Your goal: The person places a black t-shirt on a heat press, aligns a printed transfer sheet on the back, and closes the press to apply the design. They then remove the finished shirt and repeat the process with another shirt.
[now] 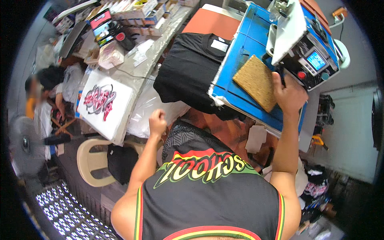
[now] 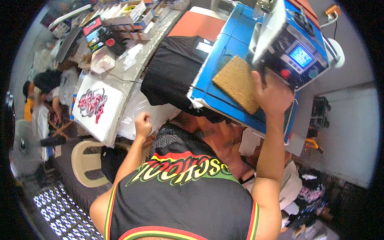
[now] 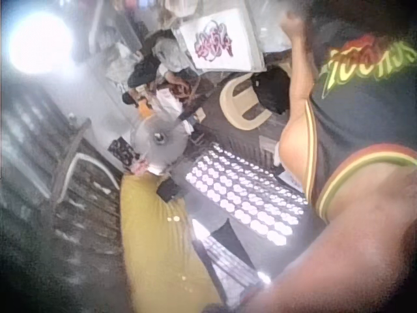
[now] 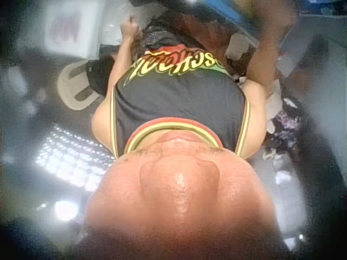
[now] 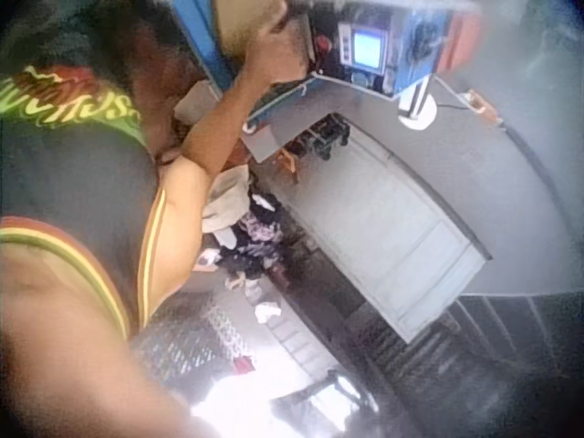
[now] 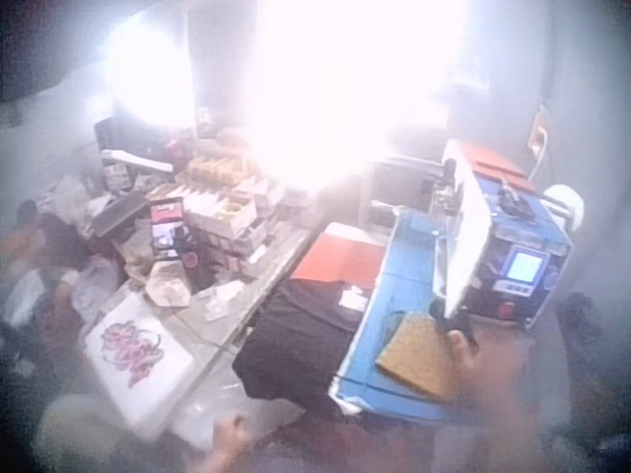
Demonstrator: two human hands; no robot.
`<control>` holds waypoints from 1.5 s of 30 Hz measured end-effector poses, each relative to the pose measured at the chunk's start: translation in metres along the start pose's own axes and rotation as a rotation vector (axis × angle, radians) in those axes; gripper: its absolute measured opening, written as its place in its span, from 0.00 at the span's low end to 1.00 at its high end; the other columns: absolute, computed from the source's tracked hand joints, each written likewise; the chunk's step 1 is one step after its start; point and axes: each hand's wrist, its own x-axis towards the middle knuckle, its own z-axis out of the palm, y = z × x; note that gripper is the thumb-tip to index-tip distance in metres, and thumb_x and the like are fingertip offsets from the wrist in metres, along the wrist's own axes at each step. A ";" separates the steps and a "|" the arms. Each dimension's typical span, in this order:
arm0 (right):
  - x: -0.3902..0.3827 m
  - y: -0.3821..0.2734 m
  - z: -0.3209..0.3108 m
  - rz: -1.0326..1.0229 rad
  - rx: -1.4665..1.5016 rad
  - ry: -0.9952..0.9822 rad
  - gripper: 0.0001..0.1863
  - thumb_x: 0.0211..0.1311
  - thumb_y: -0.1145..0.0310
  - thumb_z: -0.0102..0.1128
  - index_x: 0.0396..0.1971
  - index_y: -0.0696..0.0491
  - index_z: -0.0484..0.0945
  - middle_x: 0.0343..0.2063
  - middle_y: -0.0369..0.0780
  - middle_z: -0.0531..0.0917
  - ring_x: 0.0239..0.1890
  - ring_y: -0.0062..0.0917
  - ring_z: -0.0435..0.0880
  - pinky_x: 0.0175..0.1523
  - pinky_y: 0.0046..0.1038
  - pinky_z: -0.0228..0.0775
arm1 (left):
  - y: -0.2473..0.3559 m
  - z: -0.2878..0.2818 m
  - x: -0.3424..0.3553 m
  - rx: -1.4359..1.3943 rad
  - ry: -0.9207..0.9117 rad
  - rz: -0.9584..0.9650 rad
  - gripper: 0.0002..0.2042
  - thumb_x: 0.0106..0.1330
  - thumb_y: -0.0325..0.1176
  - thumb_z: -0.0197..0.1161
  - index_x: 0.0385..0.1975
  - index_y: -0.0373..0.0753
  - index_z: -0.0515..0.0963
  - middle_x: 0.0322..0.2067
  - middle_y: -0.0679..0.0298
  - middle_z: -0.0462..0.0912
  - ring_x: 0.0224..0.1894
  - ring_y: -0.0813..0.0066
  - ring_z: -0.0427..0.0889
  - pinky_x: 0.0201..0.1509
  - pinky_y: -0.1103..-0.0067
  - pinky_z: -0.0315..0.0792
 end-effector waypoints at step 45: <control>-0.096 0.206 -0.012 0.635 -0.051 0.165 0.17 0.54 0.55 0.71 0.31 0.55 0.83 0.37 0.42 0.84 0.49 0.42 0.76 0.54 0.44 0.66 | 0.297 0.189 0.318 -0.571 -1.000 0.355 0.10 0.70 0.27 0.59 0.43 0.26 0.81 0.38 0.57 0.86 0.43 0.71 0.86 0.52 0.77 0.79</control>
